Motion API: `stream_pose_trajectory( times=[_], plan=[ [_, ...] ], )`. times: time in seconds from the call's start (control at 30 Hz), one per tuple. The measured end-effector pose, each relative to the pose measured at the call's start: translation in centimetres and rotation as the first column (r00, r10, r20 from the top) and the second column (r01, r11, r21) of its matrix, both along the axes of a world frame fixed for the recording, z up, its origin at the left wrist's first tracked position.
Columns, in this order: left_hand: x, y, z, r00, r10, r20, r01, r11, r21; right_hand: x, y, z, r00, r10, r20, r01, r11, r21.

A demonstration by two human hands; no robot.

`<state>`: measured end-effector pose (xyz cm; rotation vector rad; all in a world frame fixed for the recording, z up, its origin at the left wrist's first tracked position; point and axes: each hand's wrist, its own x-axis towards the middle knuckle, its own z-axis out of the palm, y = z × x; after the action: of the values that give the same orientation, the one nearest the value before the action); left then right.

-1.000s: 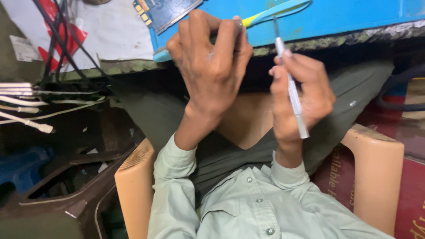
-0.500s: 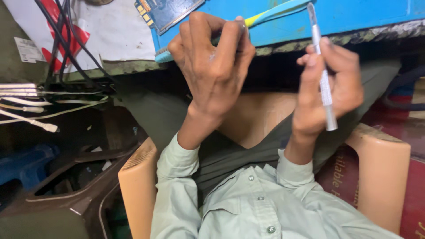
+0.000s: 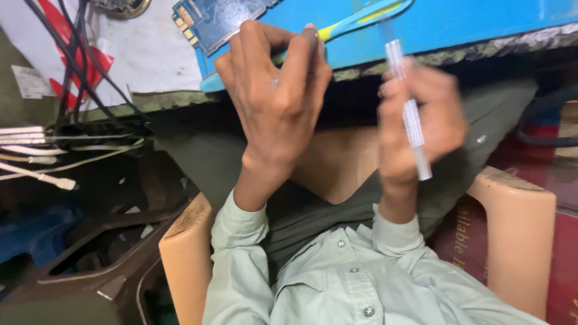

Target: The person sits at a repair bench and cleans a disassembled mobile phone motherboard. They scrub the board with a toothbrush, apply liquid from a bottle onto the board, and use a small precision knife to scrape the board's surface and connectors.

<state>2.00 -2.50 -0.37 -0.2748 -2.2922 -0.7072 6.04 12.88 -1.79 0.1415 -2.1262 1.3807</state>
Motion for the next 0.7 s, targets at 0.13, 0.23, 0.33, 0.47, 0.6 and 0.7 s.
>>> stream_pose_trajectory(
  times=[0.13,0.23,0.33,0.47,0.6,0.7],
  plan=[
    [-0.1,-0.2,0.3,1.0,0.005,-0.002,-0.005,1.0,-0.023,0.2,-0.1,-0.1,1.0,0.004,0.0,-0.004,1.0,0.029],
    [-0.2,-0.2,0.3,1.0,-0.009,0.0,0.009,1.0,-0.019,-0.2,0.1,0.5,0.998,0.053,-0.015,-0.051,0.993,0.111],
    [-0.1,-0.2,0.2,1.0,-0.01,0.003,0.01,1.0,-0.027,-0.5,0.3,1.3,0.999,-0.012,0.05,0.017,0.996,-0.092],
    [0.0,-0.1,-0.1,1.0,0.012,0.009,-0.012,1.0,-0.026,0.0,0.5,1.5,0.999,0.038,0.02,-0.04,0.989,0.14],
    [0.1,-0.4,-0.5,1.0,-0.014,0.0,0.014,1.0,-0.011,0.7,0.9,1.8,0.996,0.036,0.08,-0.045,0.992,0.117],
    [0.2,-0.5,-0.7,1.0,-0.009,-0.001,0.009,1.0,0.001,0.4,0.6,3.1,0.99,0.043,0.132,-0.041,0.999,-0.019]
  ],
)
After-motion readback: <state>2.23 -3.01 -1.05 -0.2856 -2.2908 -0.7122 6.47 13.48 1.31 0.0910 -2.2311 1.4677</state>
